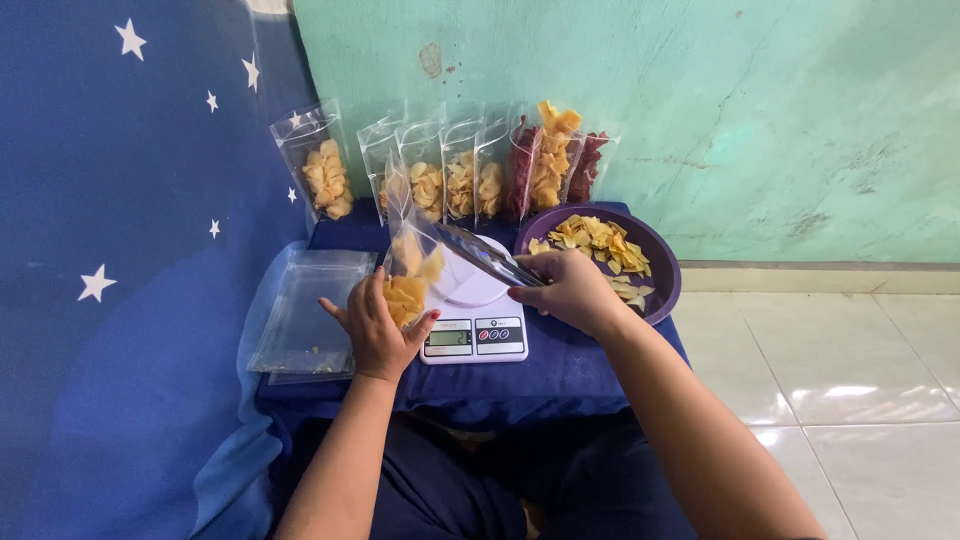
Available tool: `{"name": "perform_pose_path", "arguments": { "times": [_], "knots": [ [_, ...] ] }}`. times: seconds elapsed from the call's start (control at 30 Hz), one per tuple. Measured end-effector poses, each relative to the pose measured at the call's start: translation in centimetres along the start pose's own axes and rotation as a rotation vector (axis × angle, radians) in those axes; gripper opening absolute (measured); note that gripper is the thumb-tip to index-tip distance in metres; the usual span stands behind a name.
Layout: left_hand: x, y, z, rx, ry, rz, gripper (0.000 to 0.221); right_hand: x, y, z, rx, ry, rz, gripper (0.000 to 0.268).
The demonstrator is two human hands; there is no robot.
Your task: Weighing and bagging chips using a digital scale and tongs to reach a specific weight per bag.
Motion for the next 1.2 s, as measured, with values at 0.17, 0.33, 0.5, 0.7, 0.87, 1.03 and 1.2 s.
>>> {"name": "perform_pose_path", "arguments": {
  "times": [0.17,0.33,0.5,0.7,0.87,1.03,1.2],
  "knots": [
    [1.6,1.0,-0.5,-0.011,0.055,0.048,0.098,2.8,1.5,0.9,-0.078,0.037,0.154,0.055],
    [3.6,1.6,0.2,-0.051,0.221,0.197,0.098,-0.8,3.2,1.6,-0.194,0.019,0.204,0.055],
    [4.8,2.6,-1.8,0.140,0.680,0.384,0.067,-6.2,6.1,1.0,-0.411,0.162,0.448,0.044],
    [6.2,4.2,-1.1,0.120,0.842,0.629,0.065,-10.2,7.8,-1.8,-0.537,0.399,0.835,0.045],
    [7.4,5.5,-1.8,0.095,0.782,0.730,0.052,-10.4,7.6,-1.7,-0.560,0.337,0.852,0.044],
    [7.7,5.4,-1.3,0.112,0.559,0.749,0.068,-11.0,7.9,-1.2,-0.630,0.313,0.824,0.050],
    [5.9,3.6,0.4,-0.036,0.481,0.530,0.071,-10.3,8.7,-0.3,-0.714,0.263,0.819,0.047]
  ]
}}
Point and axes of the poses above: each hand's wrist, its own y-axis away from the middle knuckle, its own z-axis out of the back of the hand, x = y × z, the point moved 10 cm from there along -y, towards the middle knuckle, and after that the axes turned 3 degrees about -x, right-handed, at the moved point
